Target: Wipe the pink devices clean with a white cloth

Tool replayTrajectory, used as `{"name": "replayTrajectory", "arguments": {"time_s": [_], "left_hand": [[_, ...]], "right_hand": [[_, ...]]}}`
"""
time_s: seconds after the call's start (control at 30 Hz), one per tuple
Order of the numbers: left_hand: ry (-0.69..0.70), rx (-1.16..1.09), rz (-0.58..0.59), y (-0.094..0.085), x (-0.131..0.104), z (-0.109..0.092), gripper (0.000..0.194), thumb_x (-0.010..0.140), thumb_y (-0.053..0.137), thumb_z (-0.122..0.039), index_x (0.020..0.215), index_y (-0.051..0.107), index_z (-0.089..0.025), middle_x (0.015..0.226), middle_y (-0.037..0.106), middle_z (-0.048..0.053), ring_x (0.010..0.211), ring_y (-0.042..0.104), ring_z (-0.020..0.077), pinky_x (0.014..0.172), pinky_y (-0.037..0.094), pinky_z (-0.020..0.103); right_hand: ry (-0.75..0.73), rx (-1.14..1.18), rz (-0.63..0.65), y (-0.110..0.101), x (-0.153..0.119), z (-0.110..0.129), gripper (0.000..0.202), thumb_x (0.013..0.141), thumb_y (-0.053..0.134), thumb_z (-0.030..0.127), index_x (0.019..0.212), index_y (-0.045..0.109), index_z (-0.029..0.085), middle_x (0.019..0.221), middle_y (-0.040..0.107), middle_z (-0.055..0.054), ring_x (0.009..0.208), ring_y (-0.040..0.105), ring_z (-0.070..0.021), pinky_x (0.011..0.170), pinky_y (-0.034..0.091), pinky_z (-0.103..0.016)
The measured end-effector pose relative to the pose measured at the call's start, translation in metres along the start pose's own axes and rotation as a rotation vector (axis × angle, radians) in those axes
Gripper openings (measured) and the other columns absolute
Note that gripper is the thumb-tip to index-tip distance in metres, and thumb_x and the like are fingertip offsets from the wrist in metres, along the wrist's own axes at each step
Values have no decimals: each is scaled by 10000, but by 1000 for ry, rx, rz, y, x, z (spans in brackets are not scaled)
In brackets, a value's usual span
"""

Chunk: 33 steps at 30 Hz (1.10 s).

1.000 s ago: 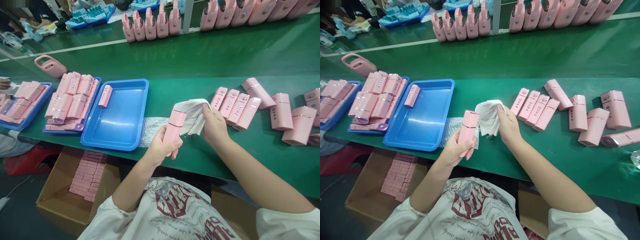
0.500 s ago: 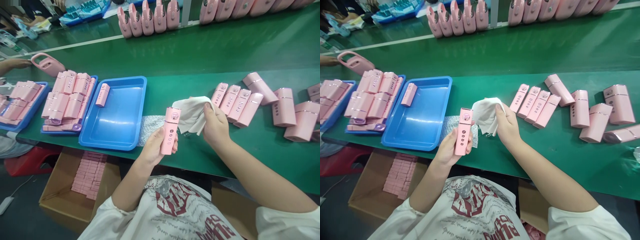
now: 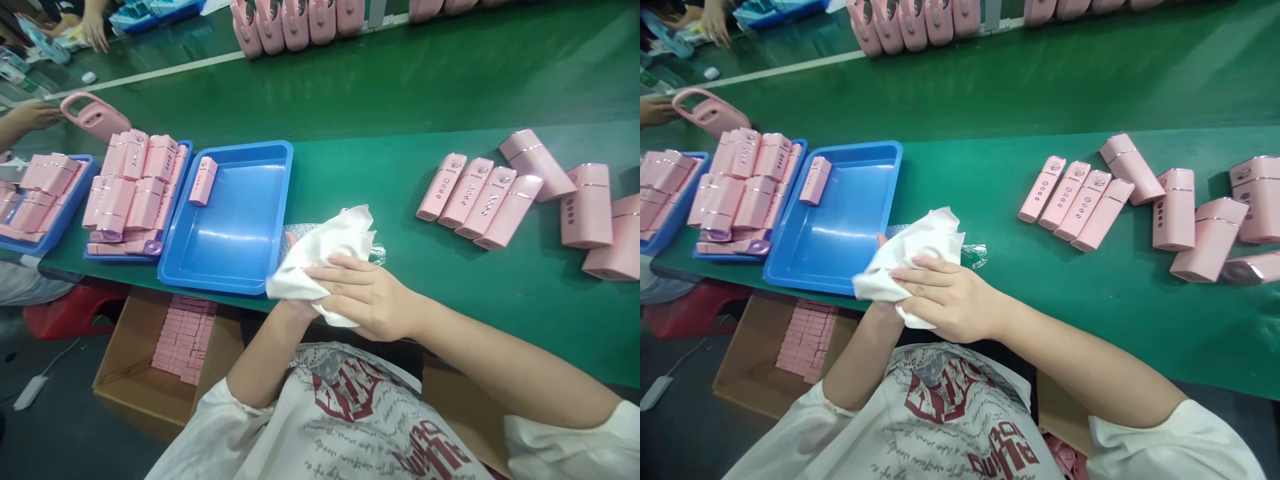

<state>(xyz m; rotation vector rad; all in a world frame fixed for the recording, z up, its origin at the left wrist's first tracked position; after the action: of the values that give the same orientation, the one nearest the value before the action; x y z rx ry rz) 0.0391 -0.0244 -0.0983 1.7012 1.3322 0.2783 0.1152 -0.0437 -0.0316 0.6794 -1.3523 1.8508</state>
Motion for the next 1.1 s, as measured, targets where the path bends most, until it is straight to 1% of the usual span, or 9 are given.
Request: {"name": "replayTrajectory", "arguments": {"time_s": [0.07, 0.17, 0.3, 0.53, 0.67, 0.77, 0.87, 1.0, 1.1], "left_hand": [[-33, 51, 33, 0, -2, 0, 674, 698, 500, -815, 848, 544, -159, 623, 530, 9, 375, 403, 68, 297, 234, 210], [-88, 112, 96, 5, -6, 3, 444, 741, 668, -573, 797, 502, -165, 607, 479, -37, 322, 347, 29, 272, 183, 167], [-87, 61, 77, 7, -6, 3, 344, 874, 534, -498, 905, 553, -156, 646, 482, -26, 378, 422, 41, 312, 270, 154], [-91, 147, 130, 0, 5, 23, 540, 907, 374, -619, 910, 598, -128, 544, 515, -3, 356, 475, 96, 337, 329, 197], [-156, 399, 147, 2, -6, 21, 639, 823, 456, -703, 1018, 592, -111, 771, 660, 102, 615, 647, 177, 452, 459, 230], [-5, 937, 73, -1, -15, -32, 528, 805, 623, -536, 1149, 580, -138, 1081, 644, 141, 908, 646, 199, 702, 525, 276], [417, 1448, -364, -25, -25, -138, 378, 881, 557, -371, 1181, 566, -141, 1150, 609, 130, 989, 595, 189, 872, 475, 319], [414, 1857, -1035, -85, -38, -240, 366, 845, 593, -217, 1155, 509, -43, 1244, 516, 197, 1207, 456, 275, 1058, 325, 390], [375, 1847, -1140, -115, -37, -265, 335, 850, 577, -198, 1115, 508, -6, 1277, 480, 210, 1286, 372, 298, 1091, 289, 422]], "right_hand": [[176, 52, -45, -7, -5, -22, 198, 915, 481, 241, 952, 672, 205, 1130, 684, -62, 1157, 600, -193, 1067, 435, -426], [793, 192, -431, -36, -40, -87, 291, 916, 482, 408, 977, 677, 201, 978, 710, -59, 942, 679, -216, 906, 535, -441], [1230, 612, -847, -34, -77, -121, 442, 779, 604, 596, 909, 654, 177, 841, 700, -52, 856, 683, -228, 767, 577, -397], [1213, 1029, -367, 16, -39, -70, 508, 675, 739, 555, 970, 620, 159, 831, 701, -52, 698, 670, -175, 575, 563, -276], [1269, 1050, -333, 18, -41, -70, 420, 696, 716, 499, 910, 585, 163, 650, 647, -7, 439, 541, -120, 368, 434, -227], [1288, 849, -702, -32, -53, -93, 381, 572, 725, 386, 866, 608, 174, 760, 666, -17, 613, 609, -154, 513, 508, -269], [1316, 336, -923, -112, -70, -102, 213, 529, 650, 325, 689, 586, 200, 719, 608, -3, 668, 573, -151, 602, 472, -314], [1444, -491, -540, -181, -79, -100, 289, 675, 587, 326, 515, 362, 242, 540, 344, -22, 955, 594, -300, 782, 382, -511], [1655, -638, -312, -182, -95, -109, 361, 708, 581, 366, 518, 296, 253, 513, 234, -22, 1013, 574, -365, 769, 364, -559]]}}
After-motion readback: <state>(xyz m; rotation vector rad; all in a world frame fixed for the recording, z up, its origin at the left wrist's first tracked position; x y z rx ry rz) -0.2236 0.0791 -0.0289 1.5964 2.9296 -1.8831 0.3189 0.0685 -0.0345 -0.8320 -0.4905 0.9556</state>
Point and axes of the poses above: each hand's wrist, its own x-axis towards the middle knuckle, its own y-axis out of the palm, z = x × y, the point moved 7 cm from there along x, towards the middle knuckle
